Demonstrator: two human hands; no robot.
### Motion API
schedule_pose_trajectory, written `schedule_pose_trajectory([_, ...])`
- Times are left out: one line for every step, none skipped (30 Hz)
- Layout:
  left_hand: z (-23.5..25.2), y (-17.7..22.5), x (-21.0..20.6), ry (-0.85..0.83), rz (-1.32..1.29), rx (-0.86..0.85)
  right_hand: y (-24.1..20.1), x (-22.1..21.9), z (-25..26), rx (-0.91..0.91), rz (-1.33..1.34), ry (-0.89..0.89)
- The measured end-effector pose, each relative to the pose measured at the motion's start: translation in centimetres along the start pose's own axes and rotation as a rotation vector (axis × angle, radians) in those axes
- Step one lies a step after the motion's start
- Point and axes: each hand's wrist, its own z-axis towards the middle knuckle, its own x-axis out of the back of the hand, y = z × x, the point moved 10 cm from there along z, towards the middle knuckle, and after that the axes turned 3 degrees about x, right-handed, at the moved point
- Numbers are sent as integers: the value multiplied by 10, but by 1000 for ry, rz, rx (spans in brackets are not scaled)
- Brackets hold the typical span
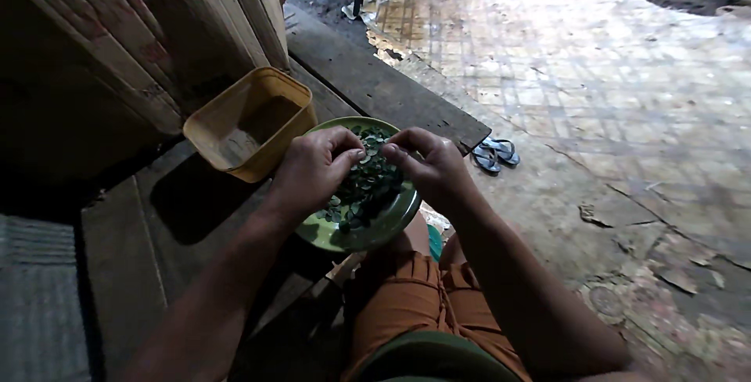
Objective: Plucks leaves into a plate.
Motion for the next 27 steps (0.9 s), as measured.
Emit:
schedule_pose_trajectory([1,-1,7,20,38,0,3,2,0,1,-9,7])
schedule_pose_trajectory([2,-2,17,56,83,3,5,4,1,5,-25,9])
schedule_pose_trajectory([3,-4,30,113,131,6,5,3,1,10,-57,1])
schedule_pose_trajectory([4,-7,45,173,182,22,4,1,1,9,-96,-21])
schedule_pose_trajectory([5,-13,60,229,239,52,2,-2,0,20,-135,-58])
schedule_pose_trajectory([5,-22,75,279,296,82,1,-6,0,62,-176,-95])
schedule_pose_trajectory([4,-31,87,337,347,102,-1,-9,-1,112,-226,-120])
schedule_pose_trajectory([3,-41,97,390,393,119,-3,-12,-2,143,-274,-144])
schedule_pose_trajectory([2,-50,104,418,437,147,-5,-15,-3,160,-317,-170])
schedule_pose_trajectory([2,-57,106,407,466,183,-7,-19,-3,164,-356,-199])
schedule_pose_trajectory([3,-62,104,363,474,212,-10,-22,-3,169,-389,-225])
schedule_pose_trajectory([5,-64,99,314,472,222,-12,-26,-3,165,-420,-256])
schedule_pose_trajectory([6,-63,94,278,461,213,-12,-32,-2,154,-457,-298])
schedule_pose_trajectory([8,-60,88,241,441,199,-11,-38,0,142,-498,-343])
schedule_pose_trajectory([9,-56,84,208,418,189,-11,-45,2,155,-535,-373])
schedule_pose_trajectory([9,-53,81,179,392,190,-11,-52,5,187,-566,-393])
schedule_pose_trajectory([9,-50,79,159,369,188,-12,-57,8,225,-575,-401])
schedule_pose_trajectory([8,-48,77,139,342,190,-12,-61,13,253,-568,-407])
schedule_pose_trajectory([7,-46,76,115,320,185,-12,-63,19,265,-550,-406])
schedule_pose_trajectory([6,-45,74,83,305,181,-12,-64,25,257,-521,-416])
schedule_pose_trajectory([6,-43,71,48,292,172,-15,-62,32,245,-486,-425])
schedule_pose_trajectory([6,-41,69,17,286,157,-21,-58,37,225,-438,-431])
schedule_pose_trajectory([5,-40,67,-8,278,155,-28,-55,43,202,-402,-438])
schedule_pose_trajectory([5,-40,66,-22,270,158,-37,-51,47,182,-378,-449])
schedule_pose_trajectory([5,-41,66,-24,264,162,-47,-48,49,173,-360,-460])
schedule_pose_trajectory([5,-41,67,-15,258,168,-55,-44,50,176,-340,-471])
schedule_pose_trajectory([5,-41,68,-10,257,174,-63,-42,51,187,-320,-480])
